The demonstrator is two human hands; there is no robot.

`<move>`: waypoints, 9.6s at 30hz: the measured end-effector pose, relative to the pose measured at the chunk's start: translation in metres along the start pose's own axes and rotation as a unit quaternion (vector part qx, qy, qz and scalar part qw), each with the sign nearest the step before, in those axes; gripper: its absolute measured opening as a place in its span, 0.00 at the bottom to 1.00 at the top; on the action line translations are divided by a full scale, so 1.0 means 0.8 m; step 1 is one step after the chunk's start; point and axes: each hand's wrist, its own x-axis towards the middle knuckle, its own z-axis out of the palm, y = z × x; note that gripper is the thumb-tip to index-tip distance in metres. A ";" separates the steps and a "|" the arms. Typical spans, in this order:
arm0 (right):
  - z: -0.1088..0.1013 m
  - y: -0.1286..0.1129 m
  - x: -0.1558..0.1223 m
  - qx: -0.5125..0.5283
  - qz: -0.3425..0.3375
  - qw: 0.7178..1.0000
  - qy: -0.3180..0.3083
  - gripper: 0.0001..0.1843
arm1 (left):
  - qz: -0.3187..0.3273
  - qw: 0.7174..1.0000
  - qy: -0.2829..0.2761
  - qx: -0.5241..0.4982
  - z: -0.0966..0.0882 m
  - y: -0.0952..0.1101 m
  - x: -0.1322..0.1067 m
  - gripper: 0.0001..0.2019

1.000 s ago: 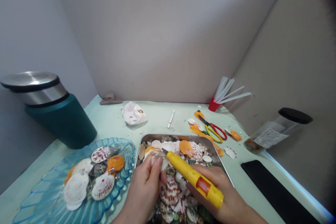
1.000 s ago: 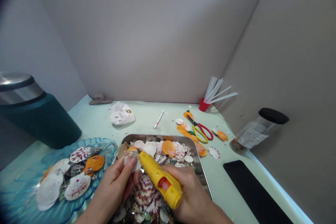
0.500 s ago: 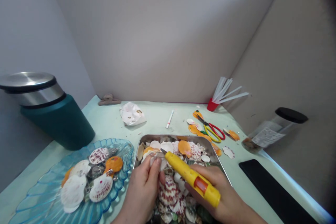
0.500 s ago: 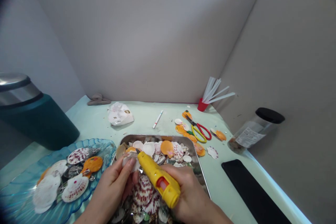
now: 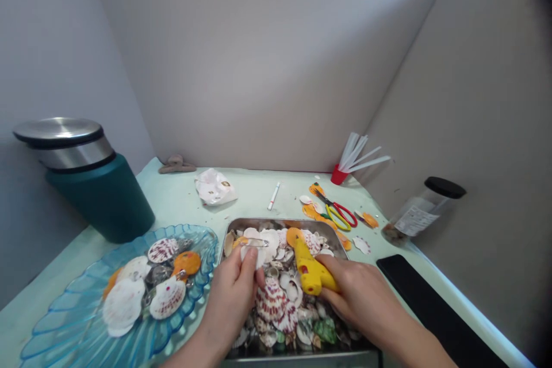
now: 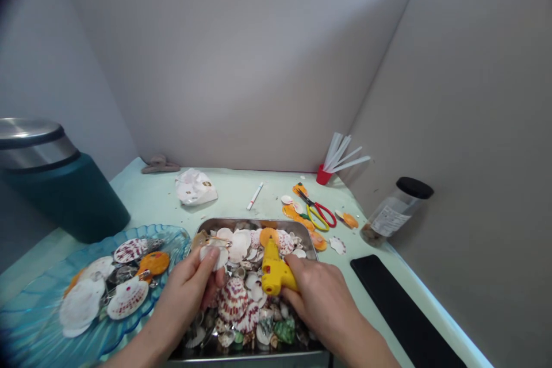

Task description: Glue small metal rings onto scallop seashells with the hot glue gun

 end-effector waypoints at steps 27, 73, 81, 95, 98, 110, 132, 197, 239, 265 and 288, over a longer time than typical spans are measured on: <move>-0.039 -0.074 0.070 0.216 -0.235 0.927 0.195 0.04 | -0.001 0.986 -0.094 -0.136 0.001 -0.005 0.000 0.20; -0.057 -0.060 0.067 0.374 -0.119 0.918 -0.067 0.11 | 0.021 0.975 -0.201 -0.093 0.000 -0.004 -0.009 0.28; -0.057 -0.053 0.069 0.388 -0.163 0.905 -0.067 0.10 | 0.216 0.968 -0.122 0.024 -0.006 0.008 -0.021 0.19; -0.054 -0.042 0.071 0.411 -0.320 0.852 -0.045 0.12 | 0.575 0.791 0.050 0.202 -0.006 0.003 -0.013 0.10; -0.053 -0.040 0.071 0.407 -0.328 0.851 -0.044 0.12 | 0.599 0.774 0.067 0.195 -0.007 0.004 -0.011 0.10; -0.059 -0.039 0.073 0.378 -0.341 0.859 -0.053 0.09 | 0.603 0.765 0.061 0.220 -0.007 -0.020 -0.011 0.12; -0.038 -0.059 0.074 0.186 -0.297 0.929 0.119 0.11 | -0.061 0.968 -0.203 -0.132 0.009 -0.004 -0.005 0.18; -0.030 -0.067 0.067 0.256 -0.285 0.908 0.168 0.07 | 0.063 0.995 -0.083 0.006 0.000 0.007 -0.018 0.27; -0.056 -0.106 0.016 0.095 -0.101 0.973 0.184 0.07 | 0.275 0.947 -0.071 0.152 -0.006 0.014 -0.019 0.19; -0.049 -0.074 -0.031 0.134 -0.152 0.972 0.121 0.07 | 0.388 0.872 -0.188 0.230 -0.009 0.009 -0.035 0.15; -0.041 -0.034 0.041 0.235 -0.241 0.939 0.064 0.07 | 0.006 0.989 -0.145 -0.016 0.024 0.011 -0.027 0.25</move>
